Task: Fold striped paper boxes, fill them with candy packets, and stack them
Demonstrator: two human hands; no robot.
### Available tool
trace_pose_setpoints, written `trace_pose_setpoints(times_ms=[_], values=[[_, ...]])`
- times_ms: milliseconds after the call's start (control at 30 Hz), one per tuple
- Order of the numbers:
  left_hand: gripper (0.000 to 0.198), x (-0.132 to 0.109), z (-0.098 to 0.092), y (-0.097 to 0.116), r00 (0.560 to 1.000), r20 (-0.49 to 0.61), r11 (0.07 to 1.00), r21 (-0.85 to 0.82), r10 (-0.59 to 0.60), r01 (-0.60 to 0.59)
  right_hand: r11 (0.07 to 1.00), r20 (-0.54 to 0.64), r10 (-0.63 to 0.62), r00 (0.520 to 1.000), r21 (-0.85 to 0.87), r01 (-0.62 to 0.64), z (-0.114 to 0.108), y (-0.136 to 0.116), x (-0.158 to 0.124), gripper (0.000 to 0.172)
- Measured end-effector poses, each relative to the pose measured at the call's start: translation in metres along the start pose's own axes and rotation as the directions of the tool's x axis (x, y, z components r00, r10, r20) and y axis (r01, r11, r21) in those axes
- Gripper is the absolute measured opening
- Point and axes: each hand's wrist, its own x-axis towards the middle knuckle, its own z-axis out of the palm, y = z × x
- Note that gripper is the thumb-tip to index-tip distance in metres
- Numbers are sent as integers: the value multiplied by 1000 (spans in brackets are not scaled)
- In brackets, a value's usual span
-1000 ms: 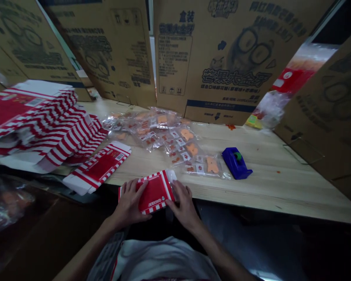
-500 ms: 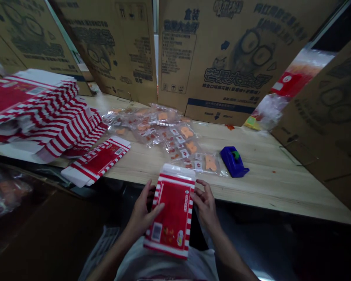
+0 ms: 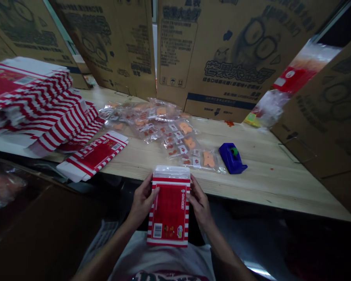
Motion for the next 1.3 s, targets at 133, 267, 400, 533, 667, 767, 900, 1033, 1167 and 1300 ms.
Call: trace_pose_setpoints(times_ms=[133,267,400,533,667,767,900,1033,1167,1300], values=[[60,2,-8,-5,988,129,996,36,-90,86,996,-4,38,999,-84,-38,-4,7,1,52],[40,4,-11,-8,963,258,966,257,-76,7,969,-24,22,999,-247,-28,-15,17,-1,32],[17,15,-1,1,956,292,839,518,13,-170,917,32,-57,998,-393,65,-26,20,5,17],[20,28,16,7,963,245,807,542,114,-234,916,20,-207,978,-346,201,-31,16,13,7],[26,40,35,4,999,34,945,325,-32,19,907,-44,-263,964,-351,232,-31,9,19,16],[24,50,49,3,969,-85,969,64,-234,240,939,-165,-232,959,-296,177,-30,4,22,7],[21,60,59,8,955,-78,959,-29,-285,284,993,-259,-52,965,-116,22,-35,-4,25,42],[21,67,42,10,955,209,967,184,-211,174,991,-123,61,991,-112,-75,-40,-9,24,28],[17,72,9,7,933,360,889,435,-25,-144,972,-118,-15,993,-236,-13,-31,-10,27,17],[25,79,-13,13,925,380,842,506,-23,-187,953,-24,59,998,-298,-64,-14,-11,46,22]])
